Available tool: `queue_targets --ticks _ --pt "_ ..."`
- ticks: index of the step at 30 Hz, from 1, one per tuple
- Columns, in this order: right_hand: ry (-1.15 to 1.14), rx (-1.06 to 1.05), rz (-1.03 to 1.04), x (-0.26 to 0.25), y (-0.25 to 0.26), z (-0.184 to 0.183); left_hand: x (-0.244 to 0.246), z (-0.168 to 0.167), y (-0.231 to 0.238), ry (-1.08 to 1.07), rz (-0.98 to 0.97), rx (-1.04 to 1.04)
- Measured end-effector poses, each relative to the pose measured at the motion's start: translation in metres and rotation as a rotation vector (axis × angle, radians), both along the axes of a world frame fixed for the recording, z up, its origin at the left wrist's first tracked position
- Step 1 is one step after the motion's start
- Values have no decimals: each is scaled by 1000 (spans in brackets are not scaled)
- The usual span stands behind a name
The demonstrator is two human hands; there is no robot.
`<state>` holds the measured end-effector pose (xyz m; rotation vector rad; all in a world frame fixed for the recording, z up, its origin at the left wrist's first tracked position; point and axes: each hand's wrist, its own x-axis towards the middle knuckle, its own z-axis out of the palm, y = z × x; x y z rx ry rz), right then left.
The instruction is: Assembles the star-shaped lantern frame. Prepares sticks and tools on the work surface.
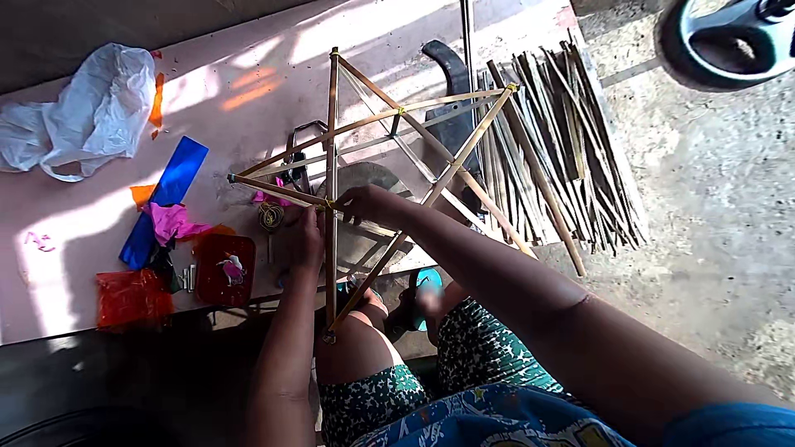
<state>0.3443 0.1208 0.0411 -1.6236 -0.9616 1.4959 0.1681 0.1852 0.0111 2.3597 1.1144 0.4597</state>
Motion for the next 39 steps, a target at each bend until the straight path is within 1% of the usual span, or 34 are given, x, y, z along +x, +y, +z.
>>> queue_targets --ticks 6,9,12,18,22,25,29,34,36,37,39 --pt "31 -17 -10 1 -1 5 3 8 -3 25 -11 31" --pt "40 -27 -6 2 -2 9 2 3 -1 -16 -53 82" --pt "37 -38 2 2 -1 13 2 3 0 -3 -60 101" --pt "88 -114 4 4 4 16 1 -2 2 -3 -66 71" --pt "140 -137 5 5 8 12 -1 -5 3 22 -80 -20" --pt "186 -160 -12 6 8 12 -1 0 0 35 -69 -49" --pt "211 -198 -35 4 7 22 1 8 -3 76 -44 -86" --pt "229 -188 -45 6 8 25 5 6 -3 73 -34 -49" --pt "227 -185 -41 6 9 26 5 3 -1 28 -22 -81" --pt "222 -182 -44 6 9 26 5 2 0 -12 6 -135" --pt "230 -175 -54 6 8 25 10 3 1 -141 121 -393"
